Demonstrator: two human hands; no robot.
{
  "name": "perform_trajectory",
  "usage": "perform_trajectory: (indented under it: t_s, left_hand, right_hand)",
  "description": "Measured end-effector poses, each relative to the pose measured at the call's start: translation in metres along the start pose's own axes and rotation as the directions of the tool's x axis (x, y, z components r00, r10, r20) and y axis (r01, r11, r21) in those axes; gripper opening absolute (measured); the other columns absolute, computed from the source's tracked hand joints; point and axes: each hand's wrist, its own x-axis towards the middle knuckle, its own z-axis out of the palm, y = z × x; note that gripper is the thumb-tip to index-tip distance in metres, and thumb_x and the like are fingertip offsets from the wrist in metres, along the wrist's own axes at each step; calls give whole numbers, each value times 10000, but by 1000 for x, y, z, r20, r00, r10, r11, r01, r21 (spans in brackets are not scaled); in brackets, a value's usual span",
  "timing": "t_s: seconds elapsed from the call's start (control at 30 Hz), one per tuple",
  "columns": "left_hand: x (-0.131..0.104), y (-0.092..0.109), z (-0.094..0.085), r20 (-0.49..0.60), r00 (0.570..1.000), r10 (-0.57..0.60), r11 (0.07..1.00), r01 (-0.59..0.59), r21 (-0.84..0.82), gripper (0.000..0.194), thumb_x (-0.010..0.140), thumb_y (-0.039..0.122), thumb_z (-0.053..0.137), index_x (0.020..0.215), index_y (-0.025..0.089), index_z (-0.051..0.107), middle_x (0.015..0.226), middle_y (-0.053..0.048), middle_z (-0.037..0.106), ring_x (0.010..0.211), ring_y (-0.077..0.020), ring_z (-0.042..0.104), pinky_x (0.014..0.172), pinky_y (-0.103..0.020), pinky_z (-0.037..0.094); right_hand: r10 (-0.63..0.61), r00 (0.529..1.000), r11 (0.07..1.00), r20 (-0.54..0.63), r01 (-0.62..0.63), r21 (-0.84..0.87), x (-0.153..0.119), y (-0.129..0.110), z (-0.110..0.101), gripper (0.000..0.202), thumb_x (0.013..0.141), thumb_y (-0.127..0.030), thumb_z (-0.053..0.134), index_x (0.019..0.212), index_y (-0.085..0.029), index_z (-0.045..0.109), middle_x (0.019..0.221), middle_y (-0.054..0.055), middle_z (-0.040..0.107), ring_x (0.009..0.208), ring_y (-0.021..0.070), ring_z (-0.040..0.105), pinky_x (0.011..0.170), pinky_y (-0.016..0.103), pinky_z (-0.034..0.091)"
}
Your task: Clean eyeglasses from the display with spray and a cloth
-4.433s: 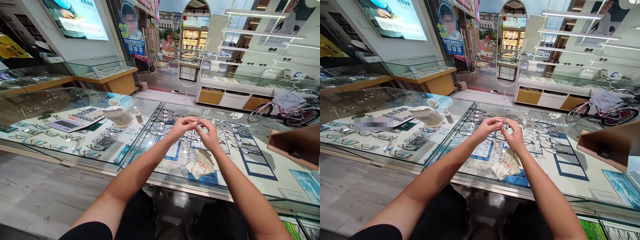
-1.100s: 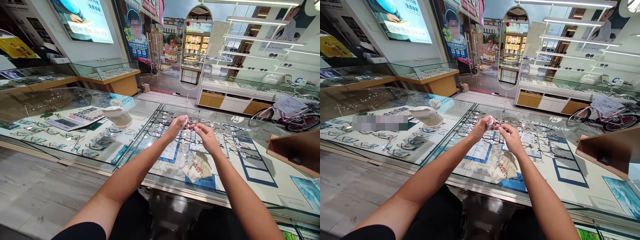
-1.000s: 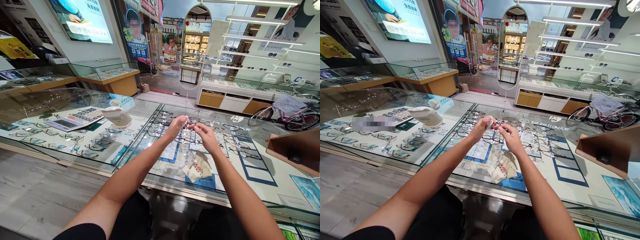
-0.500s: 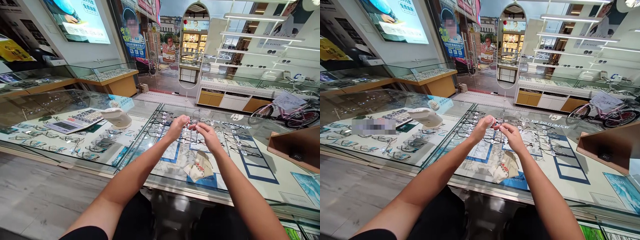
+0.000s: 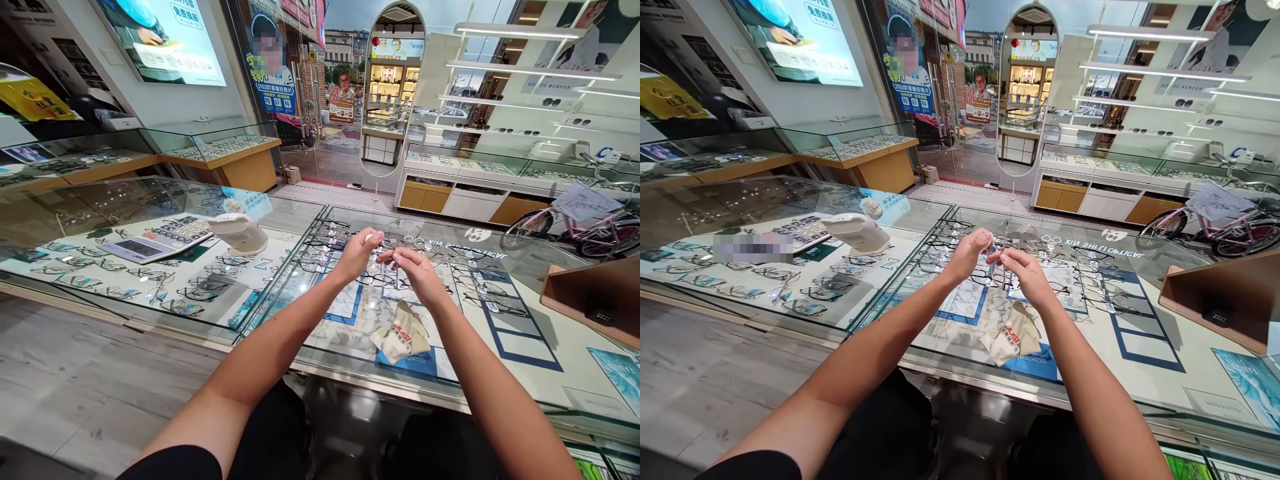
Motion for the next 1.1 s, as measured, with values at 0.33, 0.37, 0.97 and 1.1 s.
perform_trajectory:
  t_s: [0.33, 0.37, 0.97, 1.1]
  left_hand:
    - [-1, 5, -1, -16, 1000, 12, 998, -13, -59, 591, 932, 776, 539, 790, 203, 572, 802, -17, 544, 761, -170, 478, 785, -328, 405]
    - [-1, 5, 0, -18, 1000, 11, 998, -12, -68, 590, 936, 774, 536, 795, 202, 580, 805, -19, 547, 760, -169, 481, 785, -329, 411]
    - [-4, 6, 6, 91, 989, -114, 966, 131, -222, 588, 922, 775, 545, 825, 198, 605, 800, -28, 577, 753, -164, 509, 743, -307, 463]
    - [-3, 5, -2, -32, 999, 37, 998, -35, 48, 571, 964, 750, 542, 809, 201, 570, 794, -8, 533, 761, -162, 474, 769, -315, 416]
  right_hand:
    - [0, 1000, 1000, 5, 0, -12, 0, 2, 0, 374, 991, -574, 655, 1012, -258, 853, 1092, 69, 823, 1016, 263, 684, 902, 392, 518]
    - [0, 1000, 1000, 5, 0, -11, 0, 2, 0, 372, 991, -573, 655, 1015, -259, 852, 1086, 68, 823, 1019, 263, 685, 905, 394, 517]
    - [137, 980, 965, -143, -100, 244, 4, -4, -9, 305, 901, -536, 711, 990, -261, 808, 1066, 73, 821, 966, 255, 709, 815, 385, 539]
    - [169, 979, 941, -111, -127, 312, 4, -4, -4, 302, 884, -542, 744, 972, -264, 825, 1032, 63, 821, 925, 230, 691, 783, 355, 526]
